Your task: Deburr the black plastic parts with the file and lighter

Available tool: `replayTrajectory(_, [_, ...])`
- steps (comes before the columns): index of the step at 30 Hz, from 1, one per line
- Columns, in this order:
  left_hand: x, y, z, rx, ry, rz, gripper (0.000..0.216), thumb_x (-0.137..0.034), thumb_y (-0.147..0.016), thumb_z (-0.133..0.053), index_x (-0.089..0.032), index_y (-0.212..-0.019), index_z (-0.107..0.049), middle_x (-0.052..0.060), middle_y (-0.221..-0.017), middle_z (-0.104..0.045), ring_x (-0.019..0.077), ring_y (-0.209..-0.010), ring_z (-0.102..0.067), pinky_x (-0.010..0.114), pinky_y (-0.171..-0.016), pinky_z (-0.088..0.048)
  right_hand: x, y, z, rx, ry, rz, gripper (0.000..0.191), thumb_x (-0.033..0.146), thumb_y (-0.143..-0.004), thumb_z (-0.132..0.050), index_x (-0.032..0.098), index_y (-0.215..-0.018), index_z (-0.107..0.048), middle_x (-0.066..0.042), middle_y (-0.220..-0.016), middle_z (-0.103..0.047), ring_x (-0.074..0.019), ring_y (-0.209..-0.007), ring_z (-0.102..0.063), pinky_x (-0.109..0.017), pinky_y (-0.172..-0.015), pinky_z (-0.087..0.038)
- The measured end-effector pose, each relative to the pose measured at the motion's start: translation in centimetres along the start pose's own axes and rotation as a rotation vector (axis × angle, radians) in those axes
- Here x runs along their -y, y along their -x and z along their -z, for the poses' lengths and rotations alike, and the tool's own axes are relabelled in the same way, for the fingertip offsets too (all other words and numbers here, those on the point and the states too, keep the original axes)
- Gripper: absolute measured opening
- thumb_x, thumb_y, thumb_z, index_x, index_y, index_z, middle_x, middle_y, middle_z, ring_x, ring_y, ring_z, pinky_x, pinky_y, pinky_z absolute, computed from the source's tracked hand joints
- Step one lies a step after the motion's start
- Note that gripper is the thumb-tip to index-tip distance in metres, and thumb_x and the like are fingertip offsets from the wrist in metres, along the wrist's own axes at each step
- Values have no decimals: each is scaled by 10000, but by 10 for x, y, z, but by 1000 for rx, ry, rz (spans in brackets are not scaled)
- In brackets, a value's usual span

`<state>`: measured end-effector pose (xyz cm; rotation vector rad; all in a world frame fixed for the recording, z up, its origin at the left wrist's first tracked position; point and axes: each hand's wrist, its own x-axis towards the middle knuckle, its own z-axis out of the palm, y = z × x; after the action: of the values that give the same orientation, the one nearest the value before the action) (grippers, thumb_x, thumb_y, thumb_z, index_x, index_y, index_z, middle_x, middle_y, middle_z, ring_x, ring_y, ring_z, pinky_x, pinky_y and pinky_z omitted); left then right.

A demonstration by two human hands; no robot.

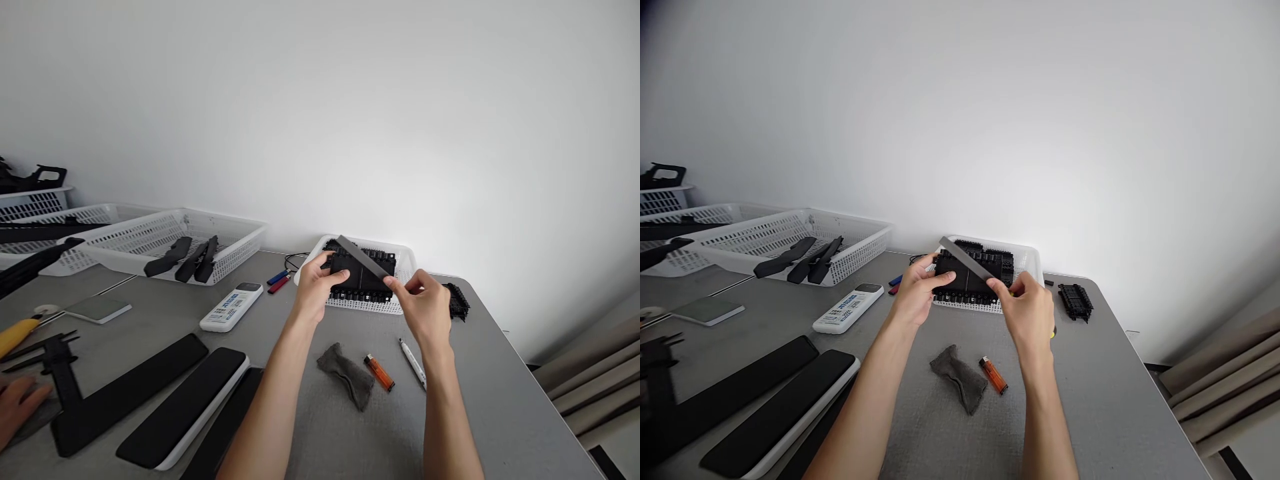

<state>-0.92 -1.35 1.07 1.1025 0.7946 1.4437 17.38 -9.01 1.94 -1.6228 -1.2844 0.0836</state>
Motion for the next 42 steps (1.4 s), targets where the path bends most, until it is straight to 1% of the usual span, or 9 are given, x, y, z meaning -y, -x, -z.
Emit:
replayTrajectory(3, [-2, 2, 0, 5, -3, 2, 484, -234, -513, -855, -167, -968, -706, 0, -672, -705, 225, -728, -676, 303, -722, -481, 0, -1, -2, 27, -8, -12, 597, 743, -751, -665, 235, -569, -411, 35, -496, -465, -119, -483, -349, -266, -454, -229])
replayTrajectory(10, [-1, -2, 4, -55, -5, -1, 501, -236, -510, -852, -163, -979, -694, 3, -682, -721, 211, -689, -663, 299, -709, -470, -22, -15, 20, -98, -31, -69, 590, 703, -769, -674, 229, -557, -395, 44, -493, -411, -111, -495, -327, -263, -486, -260])
replayTrajectory(19, [-3, 3, 1, 46, 16, 18, 470, -246, -500, -870, -167, -932, -702, 19, -739, -738, 217, -718, -680, 295, -704, -476, 0, -2, 2, -3, -57, 1, 574, 696, -764, -685, 232, -567, -410, 43, -498, -436, -112, -489, -333, -268, -506, -274])
replayTrajectory(25, [-3, 1, 4, -11, 15, 31, 472, -237, -485, -867, -170, -920, -697, 10, -731, -738, 206, -688, -668, 287, -677, -463, -17, -13, 19, -162, -52, -90, 558, 681, -813, -638, 233, -588, -393, 38, -532, -425, -119, -517, -333, -276, -516, -286])
replayTrajectory(28, [-2, 1, 1, -1, -10, 12, 455, -228, -501, -859, -163, -920, -693, 8, -694, -733, 189, -659, -652, 281, -682, -459, -11, -9, 21, -162, -90, -122, 487, 676, -856, -578, 224, -697, -489, 7, -649, -518, -129, -545, -380, -277, -518, -308])
replayTrajectory(30, [-2, 3, -3, 24, -46, 7, 445, -225, -513, -857, -161, -921, -690, 12, -679, -731, 194, -656, -656, 283, -685, -462, -2, -3, 17, -105, -119, -117, 464, 683, -865, -553, 219, -844, -559, -25, -781, -579, -137, -570, -422, -277, -521, -321])
replayTrajectory(34, [-3, 11, -11, 139, -131, 18, 411, -241, -557, -848, -169, -930, -690, 20, -683, -730, 207, -643, -667, 282, -648, -466, 12, 4, 4, -32, -107, -70, 538, 714, -784, -623, 230, -1017, -583, -64, -956, -593, -181, -689, -500, -294, -590, -386])
replayTrajectory(38, [-5, 15, -15, 202, -144, 22, 388, -260, -585, -843, -172, -932, -694, 25, -701, -735, 211, -642, -676, 288, -647, -483, 6, 1, 3, -26, -96, -70, 555, 723, -768, -625, 229, -1021, -597, -63, -938, -594, -209, -747, -522, -303, -630, -398])
replayTrajectory(42, [-3, 9, -11, 132, -105, 18, 400, -254, -557, -845, -166, -914, -687, 16, -674, -729, 204, -651, -675, 286, -669, -483, -10, -8, 10, -11, -151, -112, 577, 708, -780, -620, 199, -1051, -623, -57, -897, -589, -175, -665, -486, -286, -582, -357])
